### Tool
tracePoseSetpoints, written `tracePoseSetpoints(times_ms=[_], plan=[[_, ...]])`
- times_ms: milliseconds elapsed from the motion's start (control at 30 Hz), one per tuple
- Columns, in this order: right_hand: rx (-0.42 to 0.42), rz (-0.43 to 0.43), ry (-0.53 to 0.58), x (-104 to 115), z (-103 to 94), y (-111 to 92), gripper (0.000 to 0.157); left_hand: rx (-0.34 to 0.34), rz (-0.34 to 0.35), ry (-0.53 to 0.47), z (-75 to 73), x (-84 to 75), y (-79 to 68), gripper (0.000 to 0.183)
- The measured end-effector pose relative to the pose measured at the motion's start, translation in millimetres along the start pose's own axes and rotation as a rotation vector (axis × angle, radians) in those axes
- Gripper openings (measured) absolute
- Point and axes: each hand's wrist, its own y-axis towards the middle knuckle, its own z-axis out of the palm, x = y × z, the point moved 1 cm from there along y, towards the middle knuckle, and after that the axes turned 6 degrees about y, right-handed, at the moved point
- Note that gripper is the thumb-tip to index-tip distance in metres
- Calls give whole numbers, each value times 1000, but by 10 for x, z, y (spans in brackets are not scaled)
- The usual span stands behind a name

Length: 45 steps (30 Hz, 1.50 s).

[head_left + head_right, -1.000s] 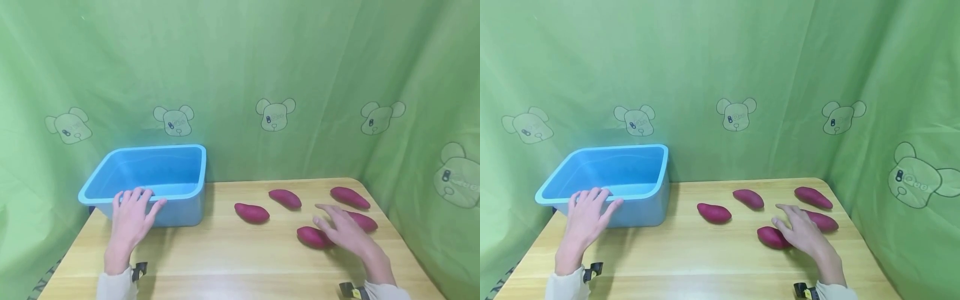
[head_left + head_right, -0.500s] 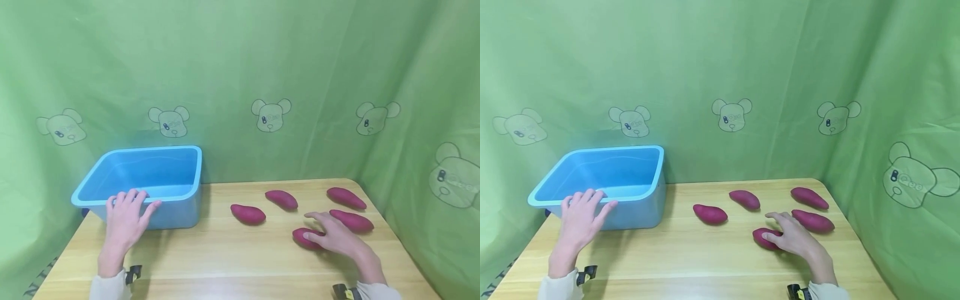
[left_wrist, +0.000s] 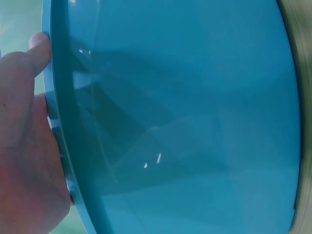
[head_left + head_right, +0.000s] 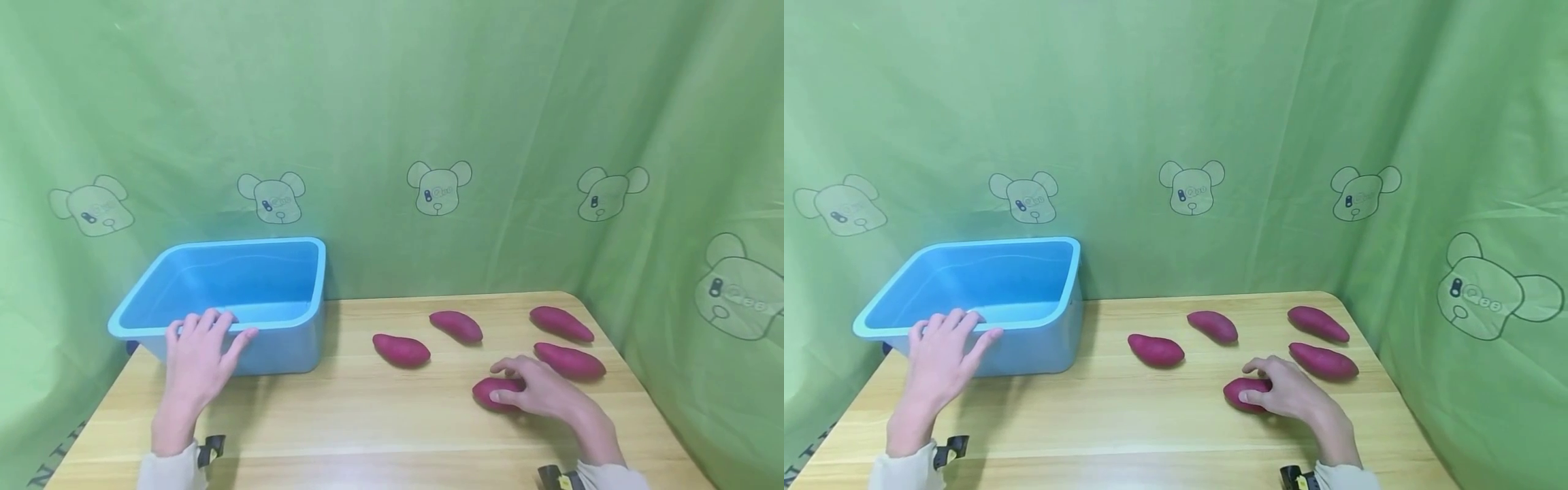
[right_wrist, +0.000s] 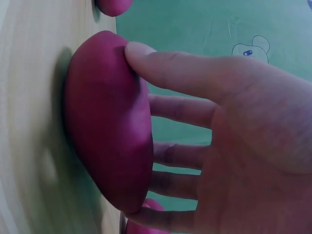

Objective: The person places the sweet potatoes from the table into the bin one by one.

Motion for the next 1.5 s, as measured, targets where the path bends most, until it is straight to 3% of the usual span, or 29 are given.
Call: tracePoseSetpoints(times_ms=[333,667,1067,1500], plan=[[97,-39,48,11,-12,-31,50,-7,-1,-4,-11,29,-19,45],[162,-13,38,-2,-9,-77,50,-5,-3,-2,4,27,-25,44],[141,-12,68,-5,-9,-66,46,-15,-9,-7,-14,-2,-2,43],[74,-29,15,9,12,-34,45,-12,-13,7,-5,-3,5,41]])
